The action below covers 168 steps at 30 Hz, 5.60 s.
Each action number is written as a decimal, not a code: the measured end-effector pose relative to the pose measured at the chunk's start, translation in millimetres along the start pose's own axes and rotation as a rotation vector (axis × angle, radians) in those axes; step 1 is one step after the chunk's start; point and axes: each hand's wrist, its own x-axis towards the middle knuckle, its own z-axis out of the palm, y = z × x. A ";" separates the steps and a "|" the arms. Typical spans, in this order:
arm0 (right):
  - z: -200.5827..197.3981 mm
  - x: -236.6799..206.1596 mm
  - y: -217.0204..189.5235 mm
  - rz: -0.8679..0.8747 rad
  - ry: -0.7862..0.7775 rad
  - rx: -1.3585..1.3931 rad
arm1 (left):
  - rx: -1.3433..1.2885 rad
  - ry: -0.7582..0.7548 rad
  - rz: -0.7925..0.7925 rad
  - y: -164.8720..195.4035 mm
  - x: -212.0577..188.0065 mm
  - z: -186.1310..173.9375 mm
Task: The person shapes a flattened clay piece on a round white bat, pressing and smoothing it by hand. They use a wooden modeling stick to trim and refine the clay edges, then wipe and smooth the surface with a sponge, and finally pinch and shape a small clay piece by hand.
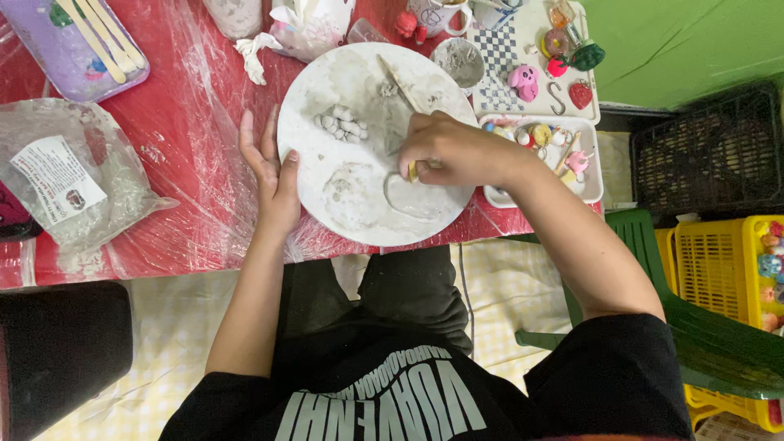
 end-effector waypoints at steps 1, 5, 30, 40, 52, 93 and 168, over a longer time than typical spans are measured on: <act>-0.5 -0.1 -1.2 -0.009 -0.015 0.002 | 0.023 0.004 -0.009 0.4 0.0 0.1; 0.2 -0.6 -0.6 0.030 0.046 -0.031 | 0.048 0.006 -0.020 1.7 0.5 0.3; 84.7 -112.0 -102.0 0.732 0.651 0.506 | -0.005 0.025 0.021 -3.3 -0.2 -4.6; 100.2 -84.0 -111.6 0.854 0.750 0.278 | 0.010 0.069 0.043 0.6 -6.5 2.2; 92.1 -52.3 -104.0 0.349 0.599 -0.194 | 0.133 0.349 0.071 29.1 -83.6 77.7; 47.5 -61.8 -40.2 0.261 0.434 -0.474 | 0.105 0.423 0.007 20.6 -92.9 98.6; 98.4 -83.9 -118.3 0.358 0.471 -0.405 | -0.169 0.377 -0.038 18.7 -107.6 114.9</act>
